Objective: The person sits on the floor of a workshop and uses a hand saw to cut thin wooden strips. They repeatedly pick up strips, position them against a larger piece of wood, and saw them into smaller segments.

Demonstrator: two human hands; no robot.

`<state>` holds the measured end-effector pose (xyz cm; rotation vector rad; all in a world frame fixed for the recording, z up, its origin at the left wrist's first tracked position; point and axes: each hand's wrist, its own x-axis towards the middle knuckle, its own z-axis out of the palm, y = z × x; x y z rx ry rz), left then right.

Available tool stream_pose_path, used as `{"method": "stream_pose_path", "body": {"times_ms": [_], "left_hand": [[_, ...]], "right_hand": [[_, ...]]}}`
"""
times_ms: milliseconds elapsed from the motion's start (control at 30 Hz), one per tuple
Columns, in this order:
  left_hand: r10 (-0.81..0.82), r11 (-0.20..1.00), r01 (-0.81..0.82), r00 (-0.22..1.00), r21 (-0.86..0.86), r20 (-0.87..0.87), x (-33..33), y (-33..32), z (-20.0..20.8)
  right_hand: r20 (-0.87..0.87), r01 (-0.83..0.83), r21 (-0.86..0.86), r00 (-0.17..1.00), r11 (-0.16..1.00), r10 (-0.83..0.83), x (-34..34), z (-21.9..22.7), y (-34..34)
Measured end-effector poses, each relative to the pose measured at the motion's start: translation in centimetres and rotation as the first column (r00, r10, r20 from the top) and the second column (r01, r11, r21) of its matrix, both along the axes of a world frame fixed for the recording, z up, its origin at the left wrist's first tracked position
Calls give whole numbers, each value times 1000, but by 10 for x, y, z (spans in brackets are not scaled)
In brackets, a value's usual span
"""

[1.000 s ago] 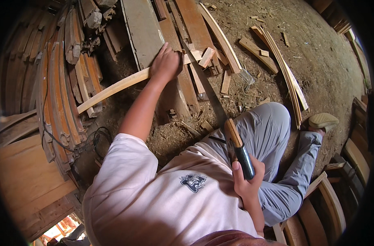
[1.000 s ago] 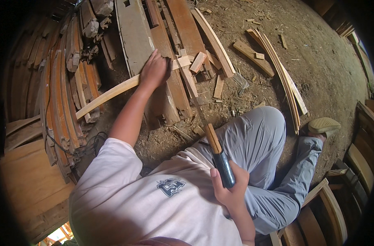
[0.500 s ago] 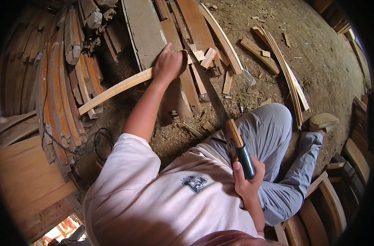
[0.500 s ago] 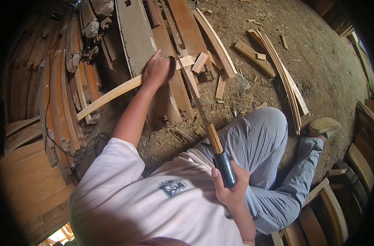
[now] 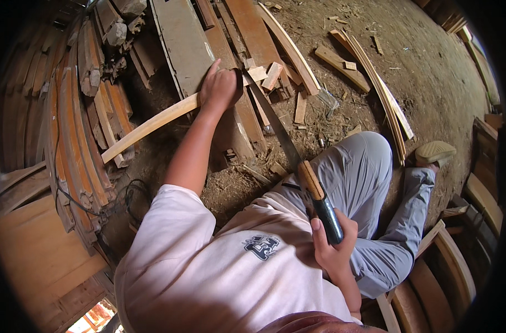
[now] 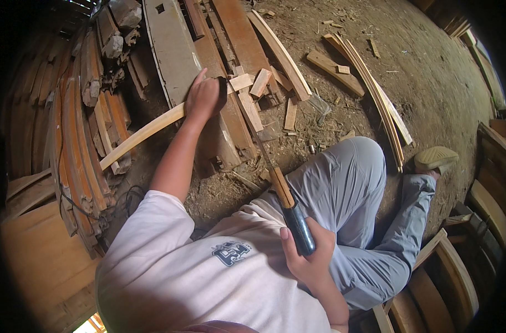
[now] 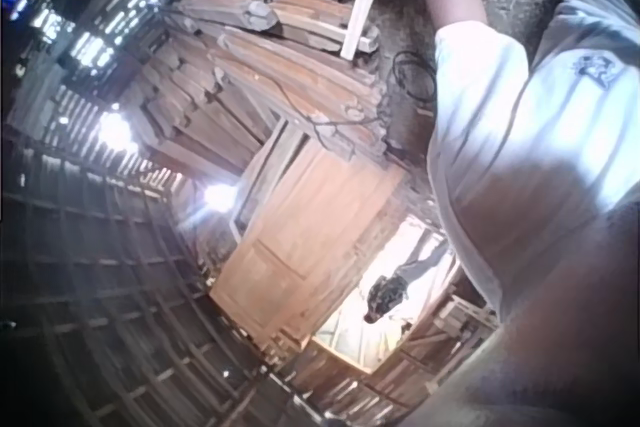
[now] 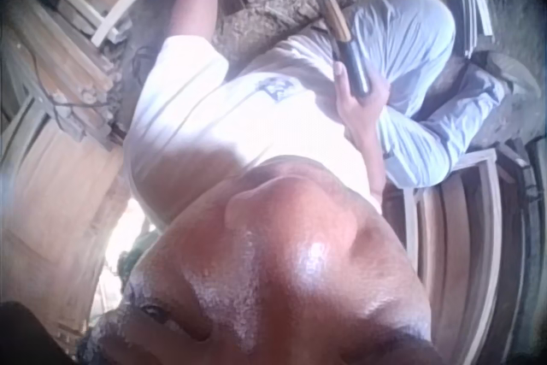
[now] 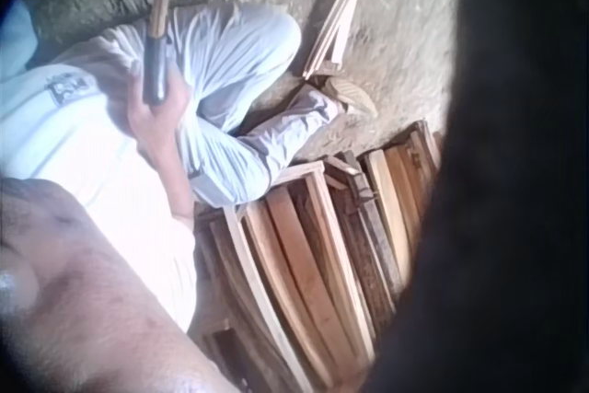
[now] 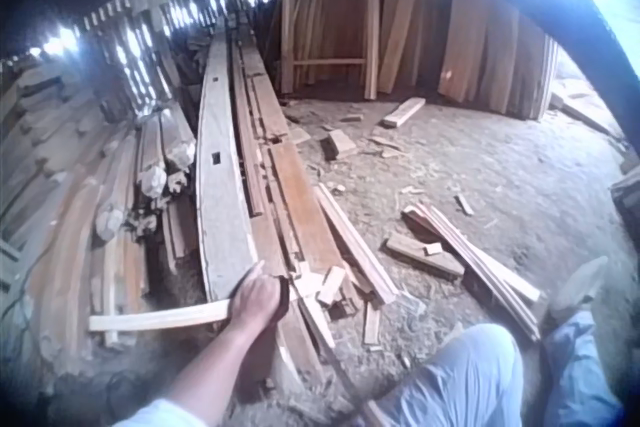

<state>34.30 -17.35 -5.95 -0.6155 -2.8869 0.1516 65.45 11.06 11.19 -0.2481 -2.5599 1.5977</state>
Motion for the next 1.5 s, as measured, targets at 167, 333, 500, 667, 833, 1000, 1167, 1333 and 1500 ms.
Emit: {"method": "stream_pose_path", "body": {"times_ms": [167,333,500,667,833,1000,1167,1333,1500], "left_hand": [[-27,999,30,997,45,-66,-2,-3,-10],[24,995,-24,1000,93,-1,-4,-9,-18],[102,950,-49,982,308,-157,-1,-18,-45],[82,972,-89,996,219,40,14,2,4],[76,989,-81,996,126,40,3,1,-10],[141,955,-166,983,247,113,8,4,-2],[183,946,-186,982,265,36,5,1,-23],[223,922,-188,972,339,-67,6,-6,-46],[287,944,-307,945,122,157,14,18,-2]], "right_hand": [[23,-8,-8,1000,1000,8,1,3,2],[2,-38,-18,999,999,38,-20,-7,-7],[73,-134,-123,987,983,144,-72,-39,-29],[23,-102,-59,994,993,103,-81,-51,-42],[288,154,-223,954,963,-85,6,-36,-3],[220,-3,3,976,1000,2,30,-60,22],[217,126,-299,974,946,-61,-60,-71,-30],[134,-63,-181,987,981,88,-76,-80,-28],[225,59,-345,974,937,21,-41,-70,5]]}}
